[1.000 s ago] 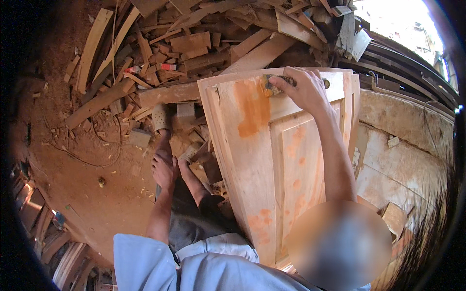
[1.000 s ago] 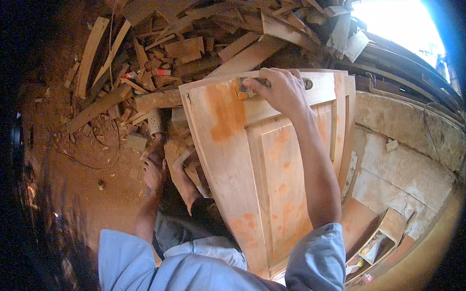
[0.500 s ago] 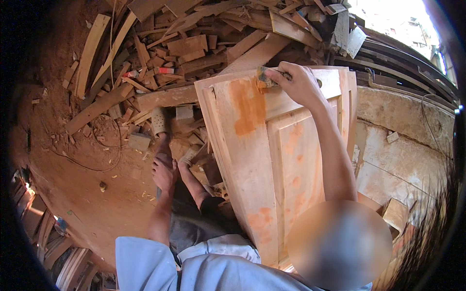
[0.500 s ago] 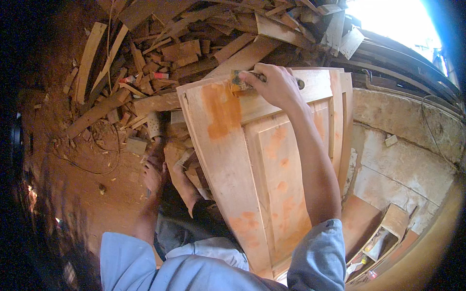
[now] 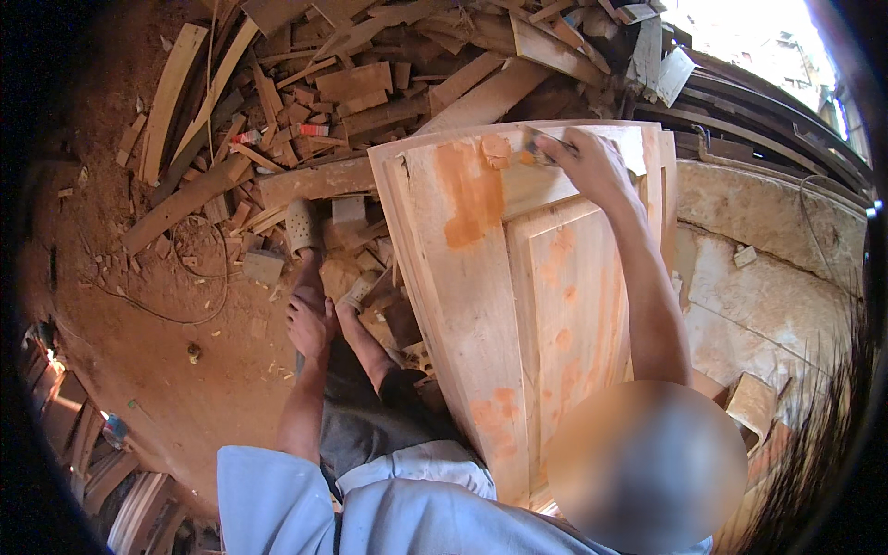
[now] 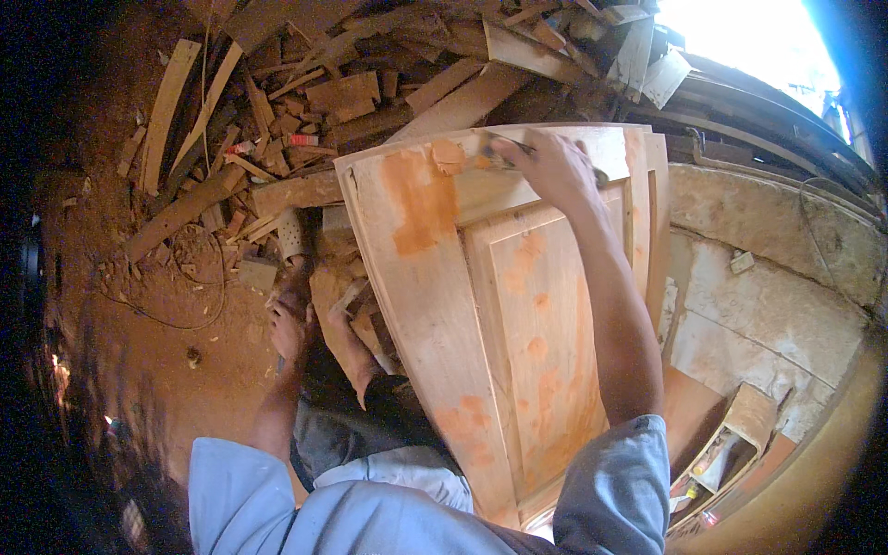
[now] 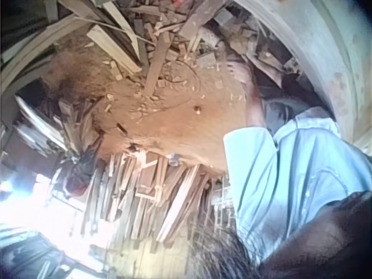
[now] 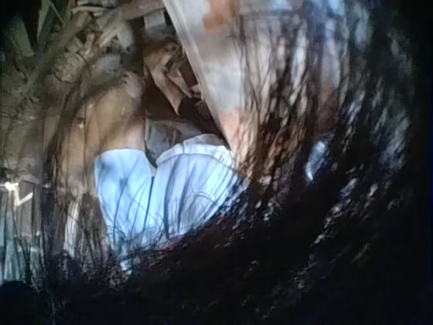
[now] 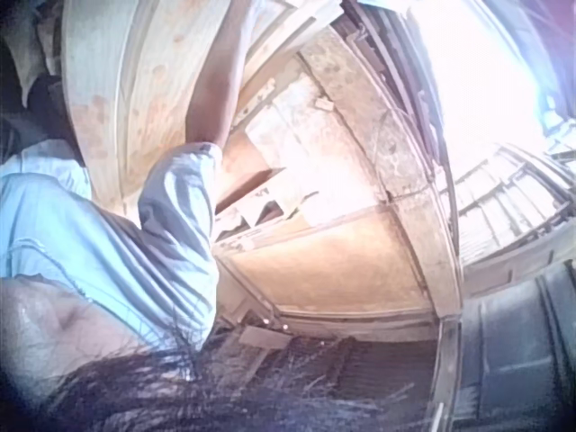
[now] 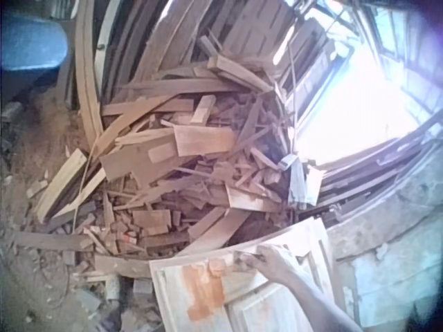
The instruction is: The person applies a brown substance to the panels and edges of a wooden door using a brush, periodically dipping the brush into a white bucket.
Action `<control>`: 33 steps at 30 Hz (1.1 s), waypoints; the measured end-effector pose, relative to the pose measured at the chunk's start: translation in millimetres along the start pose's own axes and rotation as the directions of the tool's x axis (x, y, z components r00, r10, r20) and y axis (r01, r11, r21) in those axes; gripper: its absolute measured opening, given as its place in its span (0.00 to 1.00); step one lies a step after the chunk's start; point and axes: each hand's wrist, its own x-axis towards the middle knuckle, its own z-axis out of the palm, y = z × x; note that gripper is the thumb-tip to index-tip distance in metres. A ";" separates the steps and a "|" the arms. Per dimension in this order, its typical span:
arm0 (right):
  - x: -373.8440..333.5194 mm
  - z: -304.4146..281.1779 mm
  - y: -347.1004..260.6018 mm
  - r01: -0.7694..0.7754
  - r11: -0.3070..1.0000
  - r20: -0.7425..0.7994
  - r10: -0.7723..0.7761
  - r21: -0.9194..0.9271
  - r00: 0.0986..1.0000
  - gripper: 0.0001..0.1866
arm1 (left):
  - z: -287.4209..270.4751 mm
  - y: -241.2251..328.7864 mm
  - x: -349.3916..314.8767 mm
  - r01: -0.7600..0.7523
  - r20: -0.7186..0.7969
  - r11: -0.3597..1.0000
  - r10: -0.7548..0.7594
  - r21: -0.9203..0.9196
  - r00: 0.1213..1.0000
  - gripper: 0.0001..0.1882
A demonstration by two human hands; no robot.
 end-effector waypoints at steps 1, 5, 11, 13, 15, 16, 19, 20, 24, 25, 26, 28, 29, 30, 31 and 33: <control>-7.7 -10.8 4.9 -0.076 0.994 0.057 0.081 -0.084 0.995 0.30 | 2.3 2.0 0.8 0.002 0.015 1.000 -0.002 -0.024 1.000 0.40; -50.0 3.8 12.7 -0.052 0.935 -0.029 0.066 0.350 0.997 0.20 | 2.0 3.9 2.4 0.025 0.060 0.998 -0.022 -0.053 0.998 0.41; -74.2 -20.3 -65.0 0.034 0.926 0.098 -0.076 0.377 0.992 0.24 | 0.4 5.5 -0.5 0.017 0.059 0.999 -0.014 -0.037 0.998 0.41; -67.3 -23.0 -69.5 0.052 0.938 0.100 -0.091 0.341 0.991 0.25 | 0.1 5.9 -0.6 0.017 0.045 0.998 -0.014 -0.061 0.999 0.42; -62.8 -26.6 -70.1 0.072 0.951 0.104 -0.108 0.302 0.989 0.25 | 0.7 6.1 -0.5 0.020 0.038 0.996 -0.016 -0.090 0.999 0.42; -60.8 -27.0 -69.0 0.091 0.960 0.084 -0.117 0.266 0.990 0.25 | 0.1 6.0 0.3 0.026 0.058 0.996 -0.021 -0.086 0.998 0.43; -55.9 -33.5 -77.9 0.069 0.973 0.112 -0.096 0.222 0.989 0.24 | -2.8 6.2 2.3 0.042 0.094 0.996 -0.034 -0.084 0.995 0.43; -54.2 -35.3 -82.0 0.027 0.976 0.156 -0.062 0.216 0.986 0.23 | -3.5 5.4 2.5 0.049 0.109 0.995 -0.040 -0.086 0.993 0.43; -49.3 -30.9 -86.8 0.046 0.990 0.170 -0.068 0.130 0.983 0.21 | 0.2 0.8 2.5 0.030 0.086 0.997 -0.024 -0.070 0.996 0.43; -50.7 -31.7 -90.6 0.012 0.987 0.165 -0.039 0.162 0.986 0.21 | 0.2 1.6 3.7 0.027 0.079 0.997 -0.022 -0.068 0.997 0.43; -51.9 -31.0 -93.8 -0.023 0.981 0.161 -0.008 0.194 0.987 0.21 | 0.3 2.0 5.1 0.023 0.071 0.998 -0.019 -0.065 0.997 0.43; -51.9 -26.7 -102.2 -0.062 0.983 0.191 0.029 0.172 0.981 0.21 | 2.7 -0.6 0.6 0.022 0.071 0.998 -0.017 -0.060 0.997 0.43; -51.4 -26.5 -104.8 -0.090 0.985 0.222 0.056 0.147 0.973 0.20 | 3.2 -0.4 0.1 0.031 0.071 0.998 -0.027 -0.059 0.997 0.44; -49.0 -27.8 -104.4 -0.100 0.984 0.217 0.066 0.148 0.974 0.20 | 3.5 0.4 4.0 0.020 0.069 0.998 -0.015 -0.059 0.997 0.44; -46.0 -26.8 -101.0 -0.081 0.986 0.236 0.045 0.143 0.971 0.20 | -1.5 1.3 4.5 0.012 0.074 0.997 -0.007 -0.074 0.997 0.44; -49.0 -28.6 -97.2 -0.073 0.987 0.258 0.034 0.142 0.965 0.20 | -3.9 3.9 -0.4 -0.004 0.082 0.997 0.011 -0.083 0.997 0.44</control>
